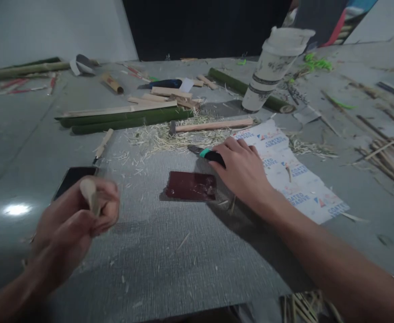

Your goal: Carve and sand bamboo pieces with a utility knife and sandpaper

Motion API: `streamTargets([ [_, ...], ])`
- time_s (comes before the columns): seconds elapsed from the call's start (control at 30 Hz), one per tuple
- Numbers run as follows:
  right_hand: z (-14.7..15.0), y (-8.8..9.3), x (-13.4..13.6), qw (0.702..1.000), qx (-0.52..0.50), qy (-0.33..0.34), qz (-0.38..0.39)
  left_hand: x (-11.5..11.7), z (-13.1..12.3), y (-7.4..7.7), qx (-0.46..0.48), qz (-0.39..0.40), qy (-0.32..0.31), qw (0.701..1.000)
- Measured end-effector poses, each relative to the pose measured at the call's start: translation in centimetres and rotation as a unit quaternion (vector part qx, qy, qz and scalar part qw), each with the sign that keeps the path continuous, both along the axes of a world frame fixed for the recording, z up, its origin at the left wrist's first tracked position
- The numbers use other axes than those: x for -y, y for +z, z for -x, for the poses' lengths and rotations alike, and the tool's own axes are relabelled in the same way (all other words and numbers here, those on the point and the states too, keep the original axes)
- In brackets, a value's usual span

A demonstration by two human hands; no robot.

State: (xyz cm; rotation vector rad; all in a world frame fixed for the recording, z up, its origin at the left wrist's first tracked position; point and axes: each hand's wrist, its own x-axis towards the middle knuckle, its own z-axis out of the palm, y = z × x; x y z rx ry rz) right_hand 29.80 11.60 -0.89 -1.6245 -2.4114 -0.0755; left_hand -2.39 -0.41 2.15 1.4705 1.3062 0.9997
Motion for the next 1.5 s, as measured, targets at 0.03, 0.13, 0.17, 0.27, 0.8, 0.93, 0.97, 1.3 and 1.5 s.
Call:
streamTargets([
  [0.03, -0.1, -0.2, -0.1, 1.0, 0.011, 0.002, 0.003, 0.1, 0.0, 0.1, -0.02, -0.019, -0.002, 1.0],
  [0.13, -0.2, -0.6, -0.4, 1.0, 0.019, 0.016, 0.017, 0.0, -0.4, 0.7, -0.065, -0.036, -0.008, 0.997],
  [0.17, -0.2, -0.7, -0.4, 0.999, 0.012, 0.021, 0.024, -0.1, -0.6, 0.9, -0.088, -0.038, -0.009, 0.995],
  [0.27, 0.1, -0.6, -0.1, 0.998, -0.032, 0.029, 0.051, -0.3, -1.2, 1.5, -0.13, -0.031, -0.012, 0.991],
  [0.8, 2.3, 2.8, 3.0, 0.968, -0.137, 0.125, 0.168, -0.4, -1.7, 1.3, 0.072, 0.198, -0.051, 0.976],
  [0.93, 1.4, 2.4, 1.9, 0.959, -0.216, 0.006, 0.183, -0.3, -1.6, 0.7, 0.089, 0.203, -0.054, 0.974],
  [0.97, 1.2, 2.3, 1.7, 0.966, -0.208, -0.025, 0.154, -0.3, -1.5, 0.6, 0.095, 0.2, -0.057, 0.973],
  [1.3, 3.7, 3.0, 5.5, 0.949, -0.184, 0.255, 0.004, 0.3, -1.3, 0.4, 0.162, 0.192, -0.095, 0.963],
  [1.5, 5.6, 3.0, 7.9, 0.922, -0.19, 0.335, 0.033, 0.9, -1.9, 1.6, 0.084, 0.151, -0.102, 0.98],
])
